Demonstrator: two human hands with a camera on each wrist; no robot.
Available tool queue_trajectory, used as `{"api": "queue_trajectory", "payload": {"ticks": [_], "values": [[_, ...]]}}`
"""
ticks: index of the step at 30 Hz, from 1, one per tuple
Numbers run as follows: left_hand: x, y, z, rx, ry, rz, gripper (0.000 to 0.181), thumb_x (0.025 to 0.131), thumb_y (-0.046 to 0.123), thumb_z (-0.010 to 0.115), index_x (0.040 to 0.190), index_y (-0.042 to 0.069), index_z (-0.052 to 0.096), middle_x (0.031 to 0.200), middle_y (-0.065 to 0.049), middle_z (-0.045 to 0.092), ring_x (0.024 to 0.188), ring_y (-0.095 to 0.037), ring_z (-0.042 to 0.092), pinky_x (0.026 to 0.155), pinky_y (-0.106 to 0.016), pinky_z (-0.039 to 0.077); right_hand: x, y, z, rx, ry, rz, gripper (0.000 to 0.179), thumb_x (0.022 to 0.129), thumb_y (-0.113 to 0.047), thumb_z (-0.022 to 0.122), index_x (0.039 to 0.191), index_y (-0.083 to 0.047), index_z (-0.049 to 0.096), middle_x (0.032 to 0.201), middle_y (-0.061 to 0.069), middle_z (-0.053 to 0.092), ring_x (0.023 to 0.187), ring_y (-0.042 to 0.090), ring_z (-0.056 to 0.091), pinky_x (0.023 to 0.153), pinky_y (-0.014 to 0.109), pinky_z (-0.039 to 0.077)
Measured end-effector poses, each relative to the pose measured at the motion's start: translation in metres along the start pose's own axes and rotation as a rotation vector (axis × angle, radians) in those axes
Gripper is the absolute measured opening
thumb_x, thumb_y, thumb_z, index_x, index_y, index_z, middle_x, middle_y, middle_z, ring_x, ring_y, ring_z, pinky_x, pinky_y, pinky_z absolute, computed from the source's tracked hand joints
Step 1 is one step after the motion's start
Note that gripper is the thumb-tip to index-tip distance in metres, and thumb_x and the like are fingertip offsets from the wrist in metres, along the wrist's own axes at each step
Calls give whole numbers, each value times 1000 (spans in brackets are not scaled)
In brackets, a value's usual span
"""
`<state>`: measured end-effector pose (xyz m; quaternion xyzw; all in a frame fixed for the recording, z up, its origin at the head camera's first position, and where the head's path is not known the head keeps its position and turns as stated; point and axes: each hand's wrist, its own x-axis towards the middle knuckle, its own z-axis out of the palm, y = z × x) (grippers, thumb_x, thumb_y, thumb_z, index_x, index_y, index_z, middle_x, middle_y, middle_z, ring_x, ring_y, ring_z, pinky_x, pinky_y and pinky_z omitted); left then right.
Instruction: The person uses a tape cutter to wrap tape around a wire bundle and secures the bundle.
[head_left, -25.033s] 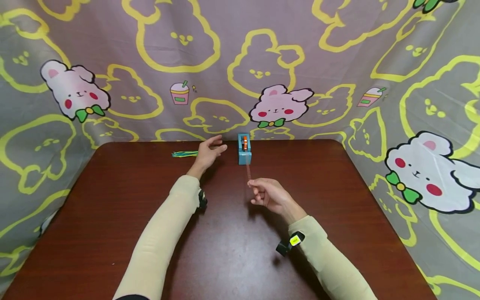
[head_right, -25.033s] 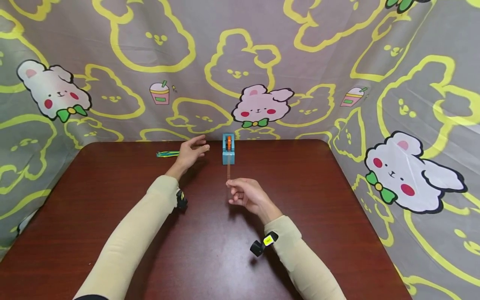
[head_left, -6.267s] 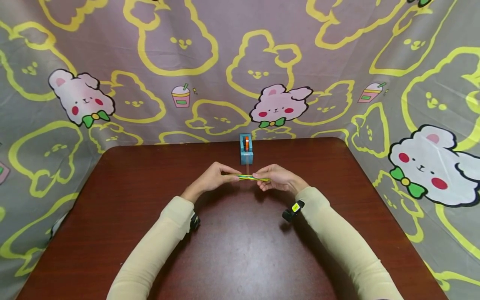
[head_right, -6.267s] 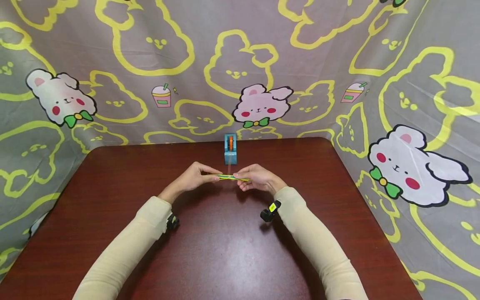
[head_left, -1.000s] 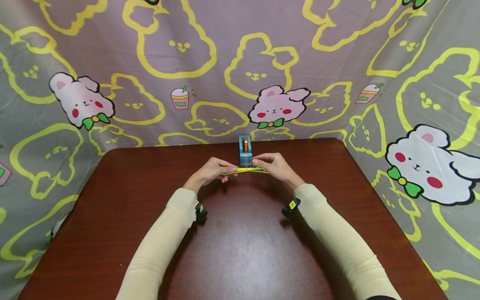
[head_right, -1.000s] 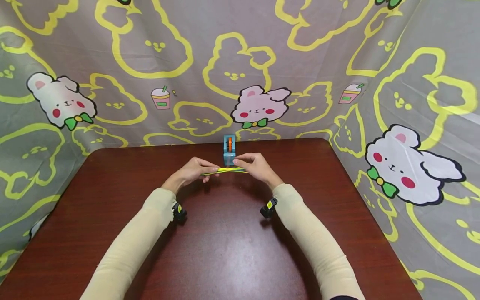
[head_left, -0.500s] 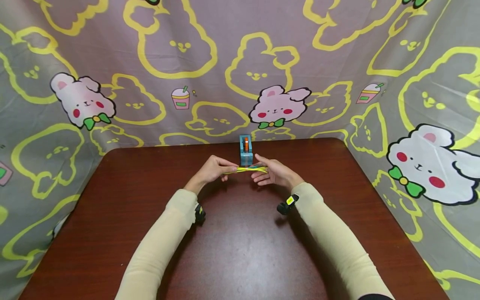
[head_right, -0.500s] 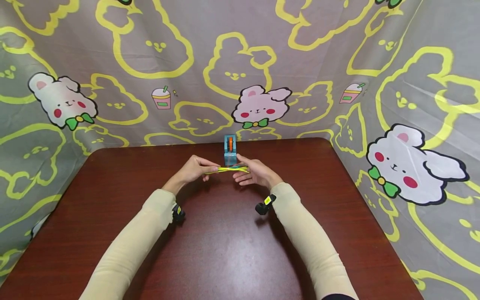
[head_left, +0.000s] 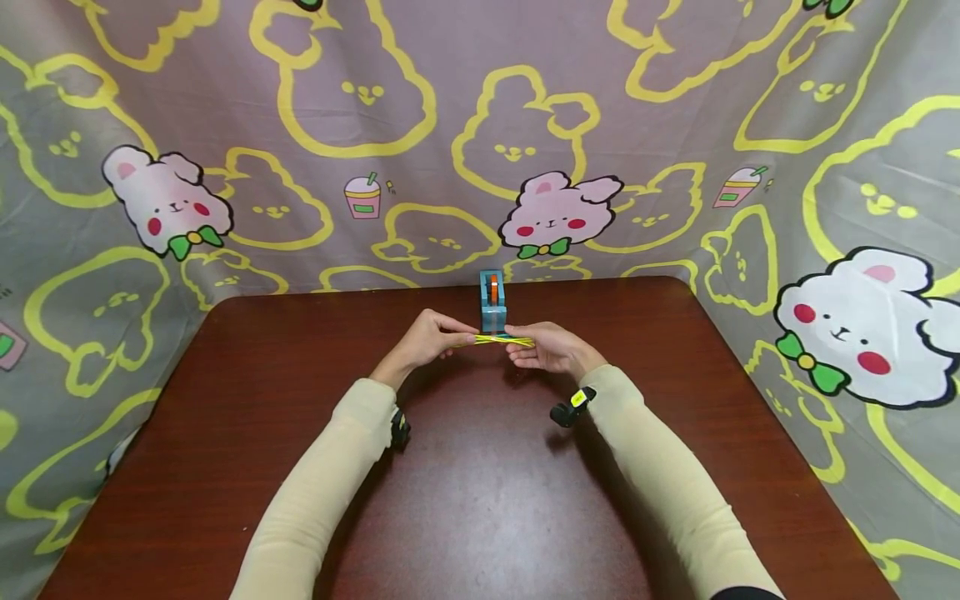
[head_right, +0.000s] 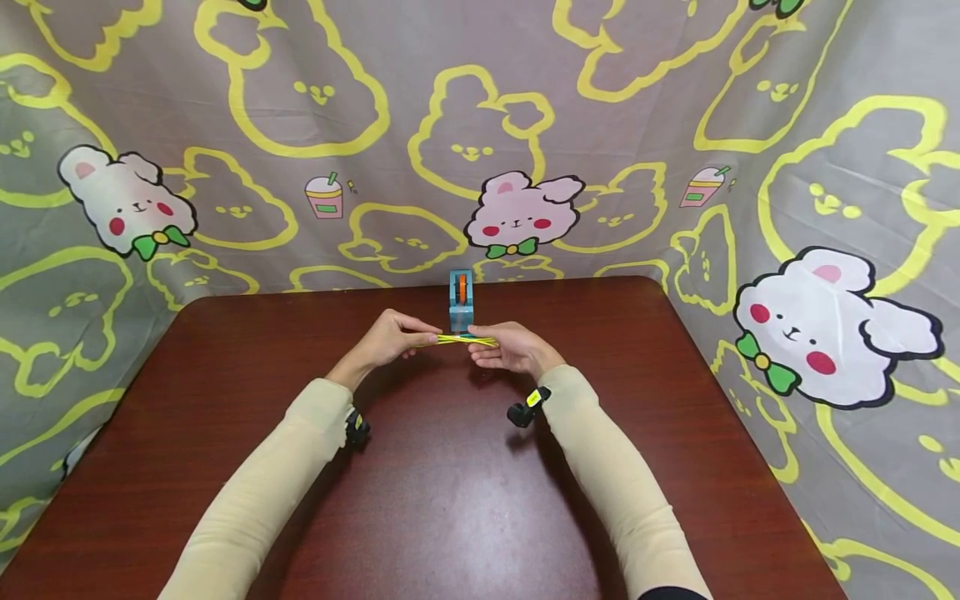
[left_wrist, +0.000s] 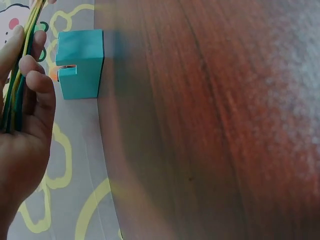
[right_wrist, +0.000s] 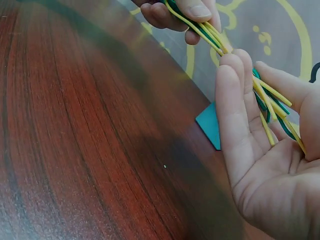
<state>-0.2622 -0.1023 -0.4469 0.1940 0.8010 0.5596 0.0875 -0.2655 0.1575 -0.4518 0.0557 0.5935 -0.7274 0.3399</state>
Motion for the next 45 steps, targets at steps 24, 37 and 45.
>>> {"api": "queue_trajectory", "payload": {"ticks": [24,37,45], "values": [[1,-2,-1,-61,25,-128,46,102,40,59,113,-1,75,88,-28,69,52,-27,59,48,-34,49,-10,-2,0,-281,9,-289,25,98,-5,65,114,13,66,83,18,71,70,22,70,72,38,60],[6,-7,4,-98,-62,-234,50,102,47,57,108,1,75,86,-17,75,46,-14,56,46,-29,46,-9,6,-1,-406,-13,-527,21,95,1,67,108,18,68,79,20,72,68,21,70,70,47,60],[4,-4,2,-68,-83,-203,43,100,39,63,104,-3,75,76,-15,73,40,-11,46,44,-25,41,-9,8,0,-511,0,-617,18,93,3,69,106,14,72,85,27,71,76,42,70,74,59,55]]}}
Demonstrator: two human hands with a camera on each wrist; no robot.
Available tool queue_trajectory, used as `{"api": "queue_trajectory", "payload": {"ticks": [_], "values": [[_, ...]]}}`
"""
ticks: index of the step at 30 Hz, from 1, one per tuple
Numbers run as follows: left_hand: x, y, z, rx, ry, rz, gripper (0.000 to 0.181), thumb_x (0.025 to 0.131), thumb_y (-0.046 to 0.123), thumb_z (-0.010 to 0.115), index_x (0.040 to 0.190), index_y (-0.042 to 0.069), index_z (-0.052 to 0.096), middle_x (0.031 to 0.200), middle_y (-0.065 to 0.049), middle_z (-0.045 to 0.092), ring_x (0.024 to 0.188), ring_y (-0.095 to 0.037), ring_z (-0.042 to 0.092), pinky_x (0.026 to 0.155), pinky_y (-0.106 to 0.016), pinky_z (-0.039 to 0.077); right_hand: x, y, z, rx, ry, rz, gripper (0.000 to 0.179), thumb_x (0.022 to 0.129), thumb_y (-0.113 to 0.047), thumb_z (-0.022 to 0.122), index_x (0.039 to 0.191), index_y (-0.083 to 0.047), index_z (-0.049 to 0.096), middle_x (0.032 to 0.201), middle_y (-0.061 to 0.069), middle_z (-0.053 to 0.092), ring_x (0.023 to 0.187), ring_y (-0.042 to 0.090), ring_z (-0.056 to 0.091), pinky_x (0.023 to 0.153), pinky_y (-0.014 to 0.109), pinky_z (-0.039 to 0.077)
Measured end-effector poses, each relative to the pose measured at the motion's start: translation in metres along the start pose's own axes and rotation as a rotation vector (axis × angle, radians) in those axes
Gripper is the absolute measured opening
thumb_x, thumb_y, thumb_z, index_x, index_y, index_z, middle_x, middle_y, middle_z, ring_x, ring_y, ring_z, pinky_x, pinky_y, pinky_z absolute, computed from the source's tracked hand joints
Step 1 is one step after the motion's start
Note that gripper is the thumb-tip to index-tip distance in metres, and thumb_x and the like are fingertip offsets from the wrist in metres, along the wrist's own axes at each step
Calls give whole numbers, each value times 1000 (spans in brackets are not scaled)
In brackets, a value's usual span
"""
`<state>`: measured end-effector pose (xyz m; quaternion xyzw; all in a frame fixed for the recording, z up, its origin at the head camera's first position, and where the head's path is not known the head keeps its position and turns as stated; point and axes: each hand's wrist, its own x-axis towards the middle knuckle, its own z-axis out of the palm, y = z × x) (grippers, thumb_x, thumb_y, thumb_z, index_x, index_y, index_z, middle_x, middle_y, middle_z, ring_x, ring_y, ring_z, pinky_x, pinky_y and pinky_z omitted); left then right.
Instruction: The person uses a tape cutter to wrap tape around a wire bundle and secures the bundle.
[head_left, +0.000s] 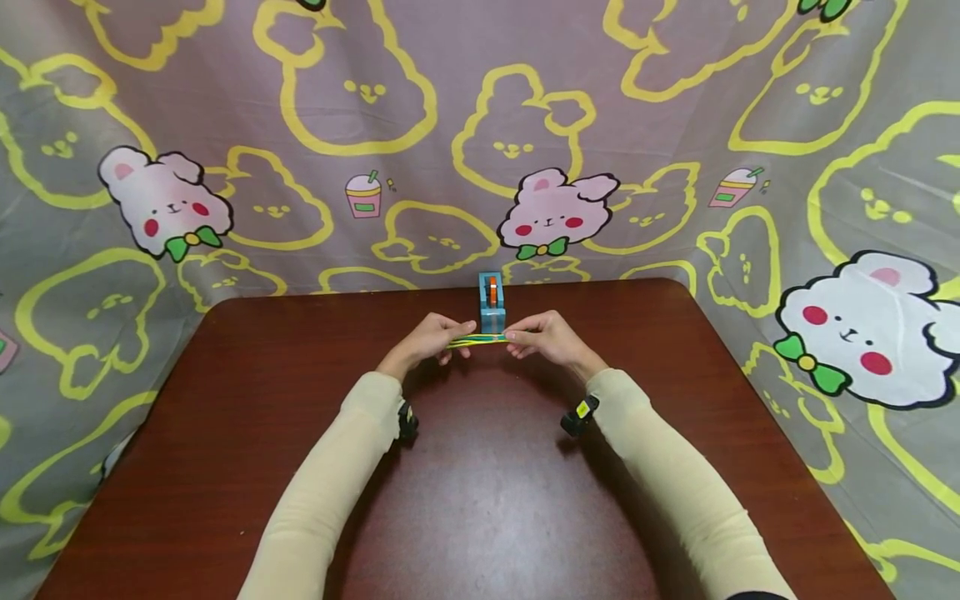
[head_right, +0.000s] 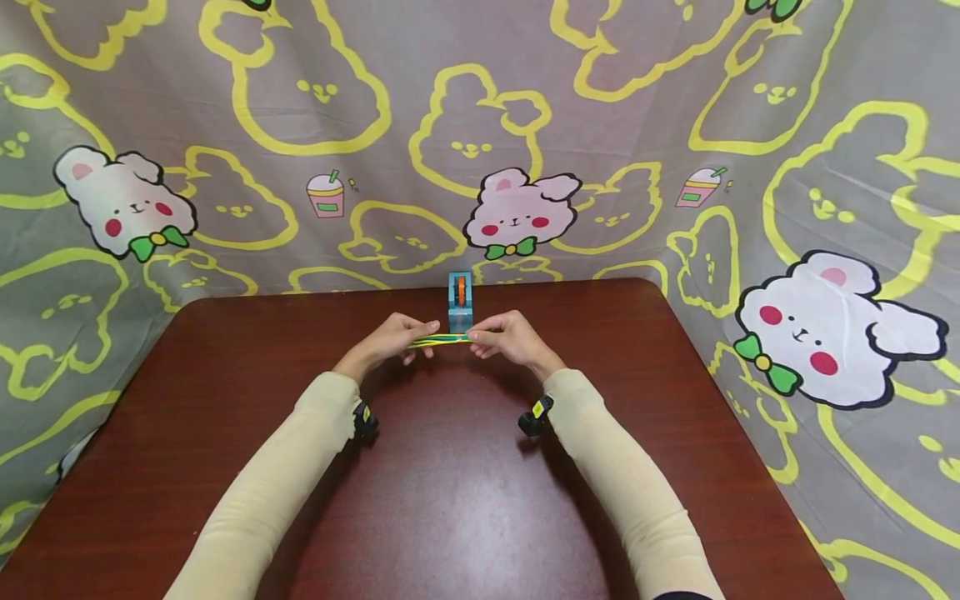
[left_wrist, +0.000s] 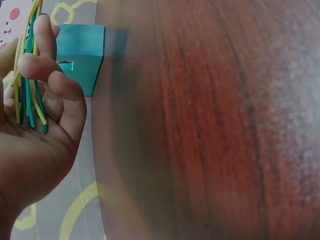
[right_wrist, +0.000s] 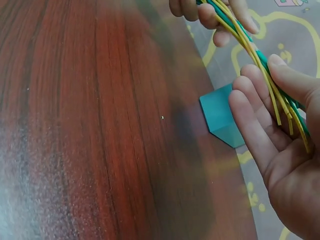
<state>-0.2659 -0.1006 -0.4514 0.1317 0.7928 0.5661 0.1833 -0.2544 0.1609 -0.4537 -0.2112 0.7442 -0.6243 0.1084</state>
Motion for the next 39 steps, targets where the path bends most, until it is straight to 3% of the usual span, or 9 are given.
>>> {"api": "queue_trajectory", "payload": {"ticks": [5,10,13,19,21,26,29,32,39], "values": [[-1,1,-1,54,7,13,34,98,32,68,102,-1,77,82,-18,74,44,-12,43,45,-27,39,0,-2,1,-64,8,-24,17,93,2,70,106,12,73,91,29,71,86,56,64,75,52,58],[-1,3,-2,68,22,-3,28,97,28,70,99,2,79,88,-23,73,46,-13,40,47,-29,35,0,-3,1,-166,19,-62,16,92,-2,72,105,7,75,94,31,70,85,53,65,76,51,58],[-1,3,-1,59,38,-10,24,95,25,72,98,3,79,89,-25,73,44,-12,38,46,-28,33,1,-4,1,-242,28,-86,14,92,-4,74,104,3,77,92,28,72,82,50,65,74,51,57],[0,2,0,26,85,21,19,92,19,76,97,2,80,84,-22,73,42,-7,35,43,-21,29,2,-10,3,-393,71,-78,11,91,-13,77,101,-9,80,90,9,74,63,26,52,55,28,42],[0,2,1,21,97,42,18,92,18,77,97,1,80,83,-22,73,43,-6,35,43,-20,29,2,-10,3,-411,84,-70,14,91,-17,77,103,-10,80,93,3,73,66,21,52,56,26,43],[0,0,3,38,114,107,18,91,16,78,97,-1,80,84,-23,73,54,-13,50,50,-23,36,5,-10,5,-368,156,-54,28,95,-24,73,114,-5,75,104,5,73,85,33,66,70,35,56],[1,-2,4,38,119,150,17,90,13,78,97,-3,80,87,-26,72,71,-28,67,64,-32,51,7,-10,6,-352,228,20,39,96,-37,70,116,-4,73,103,10,72,86,36,67,71,37,56],[1,-4,4,25,119,187,17,90,9,78,97,-6,79,88,-28,71,86,-43,70,79,-49,56,8,-8,8,-321,256,155,56,95,-55,65,115,-4,72,98,13,73,82,33,69,70,37,56],[3,-2,5,20,121,253,14,89,7,77,96,-6,78,85,-23,73,86,-47,69,82,-59,53,11,-9,4,-66,143,465,79,88,-72,59,117,2,68,83,15,73,63,22,67,62,35,57]]}}
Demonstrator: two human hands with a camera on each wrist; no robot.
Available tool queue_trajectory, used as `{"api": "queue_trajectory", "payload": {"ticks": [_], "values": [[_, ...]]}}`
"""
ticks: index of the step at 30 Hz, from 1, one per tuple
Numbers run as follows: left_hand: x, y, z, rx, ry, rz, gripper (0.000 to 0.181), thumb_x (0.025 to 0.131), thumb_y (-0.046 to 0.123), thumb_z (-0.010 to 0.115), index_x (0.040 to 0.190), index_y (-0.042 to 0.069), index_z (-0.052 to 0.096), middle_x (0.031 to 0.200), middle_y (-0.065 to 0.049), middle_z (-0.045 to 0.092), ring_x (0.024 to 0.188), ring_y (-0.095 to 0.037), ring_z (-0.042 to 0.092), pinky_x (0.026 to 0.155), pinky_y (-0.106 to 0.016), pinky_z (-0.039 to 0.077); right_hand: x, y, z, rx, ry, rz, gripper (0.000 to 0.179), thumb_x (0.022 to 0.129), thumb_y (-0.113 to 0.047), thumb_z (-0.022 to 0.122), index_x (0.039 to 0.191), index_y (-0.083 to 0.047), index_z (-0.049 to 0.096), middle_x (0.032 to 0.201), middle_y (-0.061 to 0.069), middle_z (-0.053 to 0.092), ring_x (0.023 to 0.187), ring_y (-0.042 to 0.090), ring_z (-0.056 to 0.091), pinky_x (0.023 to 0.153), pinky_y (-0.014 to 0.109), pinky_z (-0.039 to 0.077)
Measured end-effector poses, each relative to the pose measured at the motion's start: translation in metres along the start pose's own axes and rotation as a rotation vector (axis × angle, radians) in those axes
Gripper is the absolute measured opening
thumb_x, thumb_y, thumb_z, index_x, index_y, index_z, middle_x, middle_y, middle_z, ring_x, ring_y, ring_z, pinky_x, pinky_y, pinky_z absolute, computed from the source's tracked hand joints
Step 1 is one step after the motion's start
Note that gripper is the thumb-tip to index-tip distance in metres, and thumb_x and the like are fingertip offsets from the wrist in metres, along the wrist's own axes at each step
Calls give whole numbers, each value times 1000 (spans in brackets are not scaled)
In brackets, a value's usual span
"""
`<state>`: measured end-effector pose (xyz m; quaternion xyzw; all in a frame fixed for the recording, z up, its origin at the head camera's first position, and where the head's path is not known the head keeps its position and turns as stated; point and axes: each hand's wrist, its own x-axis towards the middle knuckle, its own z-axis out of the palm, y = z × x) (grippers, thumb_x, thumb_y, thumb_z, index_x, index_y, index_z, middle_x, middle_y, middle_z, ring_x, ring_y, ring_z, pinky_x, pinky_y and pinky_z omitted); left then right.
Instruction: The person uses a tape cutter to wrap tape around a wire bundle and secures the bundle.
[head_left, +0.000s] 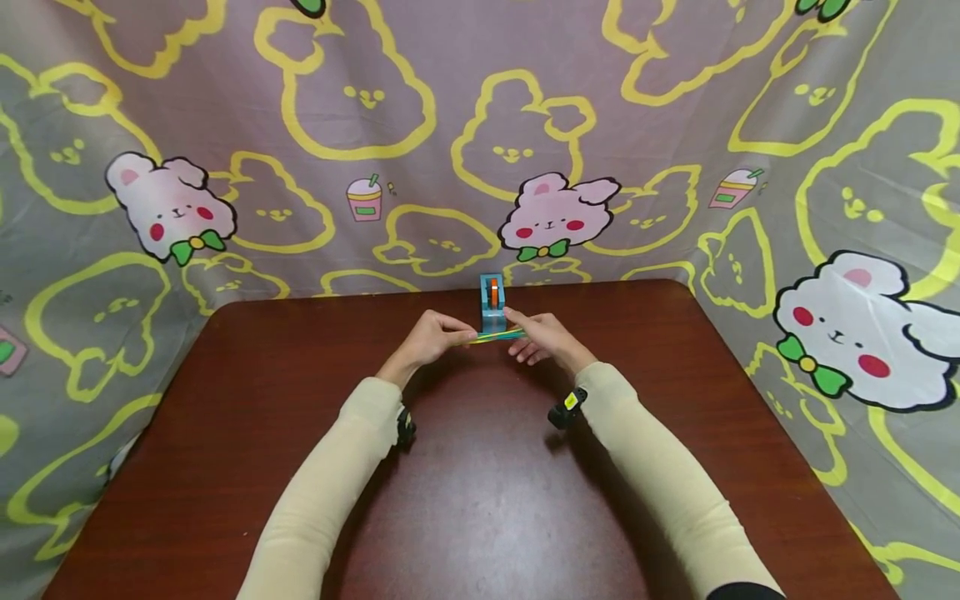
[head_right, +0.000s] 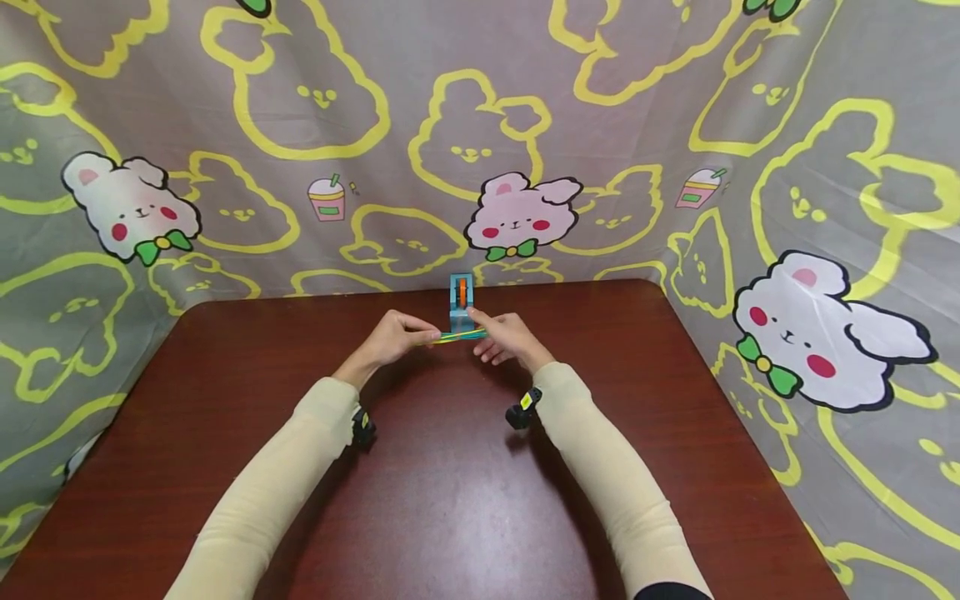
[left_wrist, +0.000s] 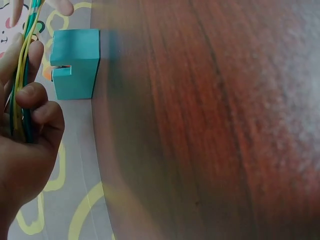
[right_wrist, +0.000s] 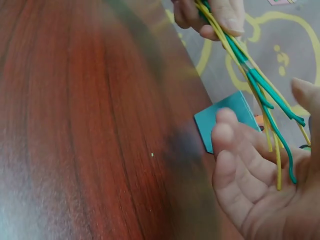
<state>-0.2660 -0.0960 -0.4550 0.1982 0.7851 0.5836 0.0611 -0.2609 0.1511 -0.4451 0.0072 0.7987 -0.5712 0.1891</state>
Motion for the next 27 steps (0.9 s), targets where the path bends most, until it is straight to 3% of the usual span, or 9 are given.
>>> {"api": "queue_trajectory", "payload": {"ticks": [4,11,16,23,27], "values": [[-1,3,1,26,-9,8,14,90,8,77,97,-5,79,89,-26,72,87,-42,70,84,-56,54,1,1,-5,45,-92,87,74,91,-66,61,113,4,72,73,7,70,55,14,58,54,27,48],[0,4,3,66,5,-22,13,90,10,77,96,-2,80,87,-17,75,90,-36,71,84,-51,55,1,2,-13,140,-221,89,61,97,-45,66,121,11,65,68,2,63,52,9,50,50,22,44],[0,3,5,57,9,-15,12,88,9,79,94,-1,80,85,-13,76,88,-35,72,83,-52,55,-1,1,-14,189,-223,69,48,98,-31,68,122,10,63,72,3,65,57,9,56,54,21,49],[0,1,4,77,19,-11,13,88,12,79,94,0,81,85,-9,76,83,-22,73,79,-47,57,-2,-2,-12,222,-181,10,24,98,-19,69,106,4,67,71,6,65,56,11,59,55,23,52],[0,-1,1,101,4,-9,18,91,19,77,96,2,81,85,-16,75,61,-14,60,58,-31,51,-2,-1,-12,202,-164,-51,19,98,-15,69,102,4,69,70,7,65,56,12,59,56,24,53]]}}
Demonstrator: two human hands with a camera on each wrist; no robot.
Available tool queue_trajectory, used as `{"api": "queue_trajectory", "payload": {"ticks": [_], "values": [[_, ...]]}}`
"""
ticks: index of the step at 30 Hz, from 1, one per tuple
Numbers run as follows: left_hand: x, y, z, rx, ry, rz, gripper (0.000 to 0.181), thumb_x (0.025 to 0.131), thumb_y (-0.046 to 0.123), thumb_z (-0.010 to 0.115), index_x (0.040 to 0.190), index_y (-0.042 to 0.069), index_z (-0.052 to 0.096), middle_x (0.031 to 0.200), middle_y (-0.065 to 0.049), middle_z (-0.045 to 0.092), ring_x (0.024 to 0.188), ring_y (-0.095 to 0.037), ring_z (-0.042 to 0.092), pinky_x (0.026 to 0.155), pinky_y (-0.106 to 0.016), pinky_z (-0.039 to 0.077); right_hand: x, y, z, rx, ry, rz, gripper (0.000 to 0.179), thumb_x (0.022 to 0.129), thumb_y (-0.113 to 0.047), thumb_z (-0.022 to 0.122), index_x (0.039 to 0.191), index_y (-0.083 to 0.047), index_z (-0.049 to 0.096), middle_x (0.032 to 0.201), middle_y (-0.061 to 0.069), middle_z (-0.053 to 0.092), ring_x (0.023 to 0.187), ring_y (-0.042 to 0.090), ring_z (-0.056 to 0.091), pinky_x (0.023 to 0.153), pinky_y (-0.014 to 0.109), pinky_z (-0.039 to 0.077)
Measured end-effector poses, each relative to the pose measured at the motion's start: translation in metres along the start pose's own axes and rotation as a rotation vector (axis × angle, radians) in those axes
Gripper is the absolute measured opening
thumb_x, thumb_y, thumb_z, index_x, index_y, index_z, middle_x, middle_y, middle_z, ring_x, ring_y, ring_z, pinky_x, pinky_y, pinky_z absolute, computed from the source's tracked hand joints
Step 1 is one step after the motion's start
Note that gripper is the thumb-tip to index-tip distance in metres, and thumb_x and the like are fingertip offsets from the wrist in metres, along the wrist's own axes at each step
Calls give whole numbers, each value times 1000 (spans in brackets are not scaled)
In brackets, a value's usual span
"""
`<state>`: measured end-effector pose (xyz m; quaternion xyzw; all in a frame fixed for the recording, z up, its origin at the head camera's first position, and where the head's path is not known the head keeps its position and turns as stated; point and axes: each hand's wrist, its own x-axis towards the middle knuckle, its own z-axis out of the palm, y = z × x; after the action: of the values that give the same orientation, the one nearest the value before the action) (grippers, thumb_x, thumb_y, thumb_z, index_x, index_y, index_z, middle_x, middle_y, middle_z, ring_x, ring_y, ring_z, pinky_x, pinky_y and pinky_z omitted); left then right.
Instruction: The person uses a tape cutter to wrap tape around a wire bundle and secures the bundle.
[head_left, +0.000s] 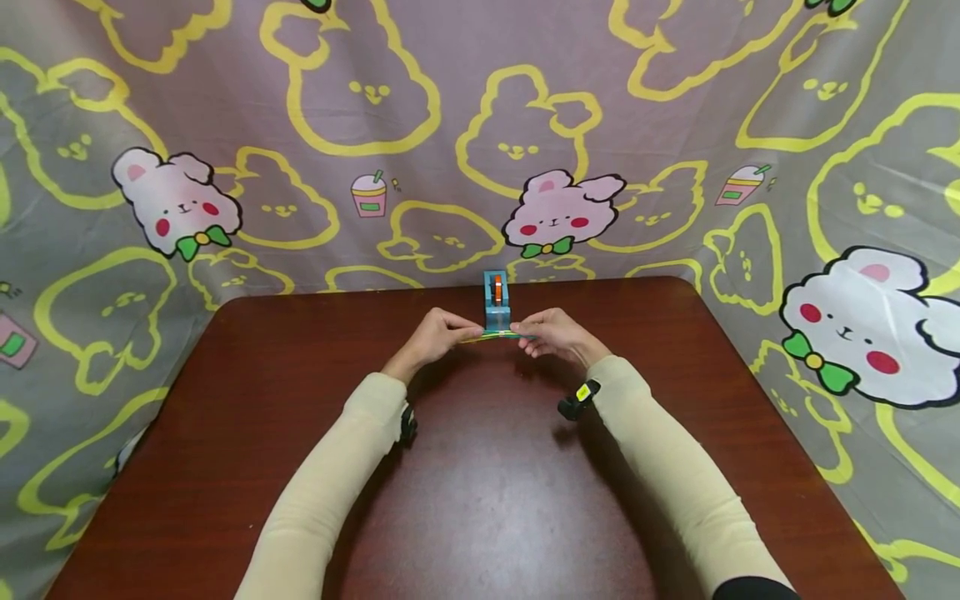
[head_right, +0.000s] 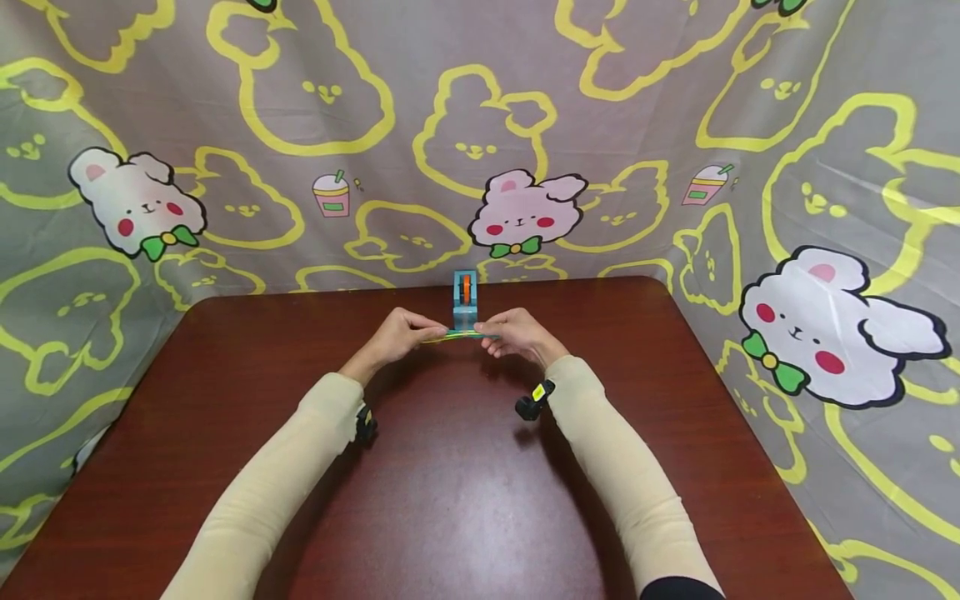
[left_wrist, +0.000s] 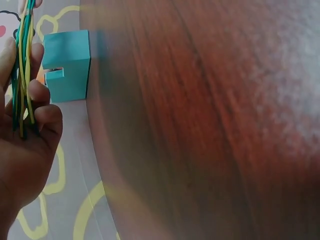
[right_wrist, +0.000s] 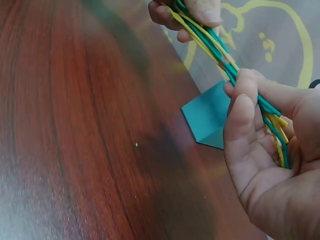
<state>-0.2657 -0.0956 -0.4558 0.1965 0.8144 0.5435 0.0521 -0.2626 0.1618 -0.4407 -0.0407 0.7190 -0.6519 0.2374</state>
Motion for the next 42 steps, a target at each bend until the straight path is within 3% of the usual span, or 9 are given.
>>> {"api": "queue_trajectory", "payload": {"ticks": [3,5,12,17,22,26,33,36,42], "values": [[0,0,-3,47,1,5,28,97,29,70,96,3,81,93,-19,74,53,-19,50,50,-27,42,1,2,-1,-18,1,-51,18,97,-13,69,99,5,70,69,8,65,56,13,59,56,26,53],[1,-2,-5,68,8,-8,38,100,36,64,98,3,81,99,-18,74,55,-26,57,50,-29,44,1,2,-1,-43,5,-95,20,97,-12,69,100,8,70,68,8,65,56,13,59,56,27,54],[8,-7,-12,5,24,-163,63,99,58,55,111,1,77,111,-11,74,75,-37,70,53,-39,50,2,6,0,-179,34,-259,29,96,-10,70,106,17,69,67,9,67,55,13,61,55,27,55],[14,-5,-14,-24,-31,-234,70,97,66,51,118,4,75,115,-12,72,78,-33,69,61,-41,54,3,8,-1,-216,45,-321,23,96,-9,70,103,12,73,71,17,69,56,15,64,58,33,58],[16,-4,-14,-118,-126,-333,68,98,66,48,123,7,72,104,-13,75,62,-21,62,54,-32,47,4,10,-1,-250,44,-355,20,96,-10,70,101,9,75,77,24,70,61,22,67,65,46,60],[16,-3,-14,-166,-177,-396,66,97,65,50,123,9,72,95,-12,76,52,-15,55,49,-28,41,3,10,0,-312,45,-386,18,95,-9,71,101,7,76,79,23,71,69,37,69,66,45,60],[15,-6,-13,-161,-171,-367,49,94,53,67,116,10,75,81,-8,70,46,-11,47,44,-25,36,4,14,-2,-360,56,-428,18,95,-10,70,104,5,76,86,25,72,82,49,67,75,51,58],[13,-6,-14,-144,-164,-336,40,93,43,72,112,9,76,84,-13,72,46,-10,45,44,-25,35,0,12,0,-362,55,-431,19,95,-9,70,106,6,76,91,29,71,87,50,65,81,59,54],[11,2,-15,-104,-136,-265,25,93,29,75,106,8,80,97,-24,73,46,-10,44,43,-24,34,-2,10,0,-385,80,-433,16,94,-9,72,107,0,76,89,20,73,90,46,68,82,59,53]]}}
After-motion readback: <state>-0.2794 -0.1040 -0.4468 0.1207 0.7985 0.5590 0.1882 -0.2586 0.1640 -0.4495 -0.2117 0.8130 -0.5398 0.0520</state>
